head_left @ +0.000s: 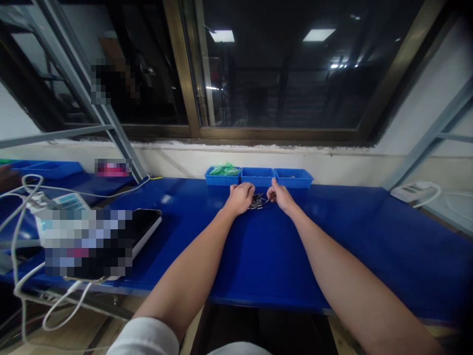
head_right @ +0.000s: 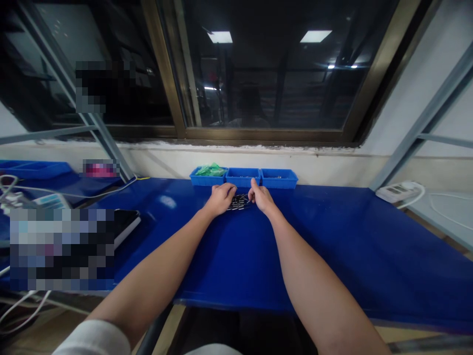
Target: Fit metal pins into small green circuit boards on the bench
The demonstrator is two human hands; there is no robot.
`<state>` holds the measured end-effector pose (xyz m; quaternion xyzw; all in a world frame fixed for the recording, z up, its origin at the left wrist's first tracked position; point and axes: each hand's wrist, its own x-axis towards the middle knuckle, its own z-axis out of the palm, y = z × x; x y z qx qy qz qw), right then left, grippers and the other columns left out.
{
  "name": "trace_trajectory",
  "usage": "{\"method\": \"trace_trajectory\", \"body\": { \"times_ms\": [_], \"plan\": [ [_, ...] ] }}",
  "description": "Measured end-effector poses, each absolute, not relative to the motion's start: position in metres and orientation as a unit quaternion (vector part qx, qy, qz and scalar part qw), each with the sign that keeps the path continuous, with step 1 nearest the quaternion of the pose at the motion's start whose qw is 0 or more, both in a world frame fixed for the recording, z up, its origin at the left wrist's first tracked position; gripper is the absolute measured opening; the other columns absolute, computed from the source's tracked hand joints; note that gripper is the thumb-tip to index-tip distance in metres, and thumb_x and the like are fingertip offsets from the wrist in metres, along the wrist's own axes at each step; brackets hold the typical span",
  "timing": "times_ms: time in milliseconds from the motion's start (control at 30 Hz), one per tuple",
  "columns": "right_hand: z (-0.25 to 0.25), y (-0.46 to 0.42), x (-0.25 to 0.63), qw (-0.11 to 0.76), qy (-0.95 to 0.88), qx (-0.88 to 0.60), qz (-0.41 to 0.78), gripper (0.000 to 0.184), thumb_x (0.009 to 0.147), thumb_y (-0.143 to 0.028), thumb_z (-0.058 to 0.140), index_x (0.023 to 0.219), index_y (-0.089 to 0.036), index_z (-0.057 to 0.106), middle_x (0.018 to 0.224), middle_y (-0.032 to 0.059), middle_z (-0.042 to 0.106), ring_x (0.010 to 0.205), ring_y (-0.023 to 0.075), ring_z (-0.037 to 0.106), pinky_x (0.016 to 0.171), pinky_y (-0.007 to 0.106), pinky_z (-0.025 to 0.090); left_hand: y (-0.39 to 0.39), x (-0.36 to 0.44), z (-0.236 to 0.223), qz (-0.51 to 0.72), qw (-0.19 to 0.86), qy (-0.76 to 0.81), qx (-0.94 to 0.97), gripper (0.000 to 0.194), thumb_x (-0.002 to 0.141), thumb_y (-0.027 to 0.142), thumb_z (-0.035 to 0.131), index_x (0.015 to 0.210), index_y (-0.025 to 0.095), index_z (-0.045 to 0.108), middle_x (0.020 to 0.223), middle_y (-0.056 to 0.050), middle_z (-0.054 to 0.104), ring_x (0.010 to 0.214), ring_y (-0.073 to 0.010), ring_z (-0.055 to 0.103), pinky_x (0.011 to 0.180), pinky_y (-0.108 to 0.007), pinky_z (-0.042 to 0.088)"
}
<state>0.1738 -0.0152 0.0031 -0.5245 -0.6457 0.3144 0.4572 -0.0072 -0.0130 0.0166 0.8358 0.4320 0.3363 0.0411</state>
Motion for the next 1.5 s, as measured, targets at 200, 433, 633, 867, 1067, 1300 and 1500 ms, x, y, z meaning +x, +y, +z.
{"method": "trace_trajectory", "body": {
  "times_ms": [200,433,633,867,1067,1300,1500],
  "plan": [
    [0.011,-0.011,0.173,0.523,-0.620,-0.494,0.311,0.085,0.079,-0.071,0.003,0.089,-0.017,0.067,0.074,0.0086,0.066,0.069,0.0156,0.057,0.056,0.024,0.039,-0.007,-0.008,0.014,0.357,0.042,0.484,0.798,0.026,0.092,0.024,0.032,0.097,0.022,0.057,0.102,-0.004,0.064,0.100,-0.0184,0.056,0.092,-0.036,0.031],
    [0.010,-0.013,0.177,0.547,-0.568,-0.469,0.397,0.070,0.086,-0.058,-0.001,0.139,-0.024,0.030,0.128,0.0087,0.053,0.106,0.0181,0.053,0.066,0.024,0.042,-0.004,-0.007,0.009,0.349,0.030,0.477,0.806,0.024,0.090,0.022,0.033,0.100,0.022,0.056,0.104,-0.004,0.063,0.102,-0.0185,0.055,0.092,-0.038,0.032],
    [-0.003,-0.006,0.181,0.510,-0.604,-0.540,0.289,0.055,0.085,-0.056,0.029,0.108,-0.018,0.062,0.096,0.0082,0.068,0.090,0.0201,0.059,0.068,0.028,0.042,-0.005,-0.012,0.006,0.238,0.050,0.494,0.835,0.053,0.083,0.055,0.042,0.120,0.018,0.048,0.125,-0.012,0.053,0.116,-0.0274,0.047,0.094,-0.044,0.033],
    [-0.005,-0.012,0.172,0.348,-0.701,-0.609,0.131,0.010,0.068,-0.026,0.061,0.072,-0.021,0.069,0.076,0.0036,0.069,0.072,0.0175,0.060,0.069,0.028,0.043,-0.009,-0.012,0.003,0.115,0.074,0.458,0.878,0.093,0.067,0.076,0.044,0.137,0.016,0.030,0.145,-0.017,0.025,0.134,-0.0319,0.021,0.105,-0.049,0.018],
    [-0.009,-0.010,0.167,0.309,-0.719,-0.617,0.088,0.011,0.071,-0.024,0.058,0.072,-0.021,0.069,0.077,0.0047,0.068,0.074,0.0170,0.059,0.070,0.027,0.042,-0.010,-0.010,0.002,0.098,0.089,0.454,0.881,0.088,0.070,0.075,0.040,0.137,0.019,0.032,0.145,-0.015,0.026,0.135,-0.0303,0.019,0.106,-0.048,0.016],
    [-0.006,-0.013,0.167,0.311,-0.712,-0.626,0.071,0.020,0.080,-0.026,0.049,0.077,-0.019,0.067,0.084,0.0086,0.068,0.079,0.0191,0.059,0.072,0.029,0.039,-0.009,-0.011,0.003,0.154,0.079,0.451,0.876,0.081,0.076,0.070,0.040,0.136,0.017,0.032,0.142,-0.016,0.033,0.131,-0.0297,0.028,0.104,-0.046,0.023],
    [0.000,-0.018,0.167,0.349,-0.703,-0.617,0.062,0.031,0.086,-0.030,0.038,0.070,-0.018,0.061,0.074,0.0088,0.065,0.071,0.0188,0.058,0.066,0.028,0.037,-0.011,-0.006,0.010,0.245,0.026,0.407,0.879,0.044,0.087,0.044,0.042,0.124,0.020,0.047,0.126,-0.009,0.052,0.117,-0.0227,0.047,0.095,-0.036,0.036]
  ]
}}
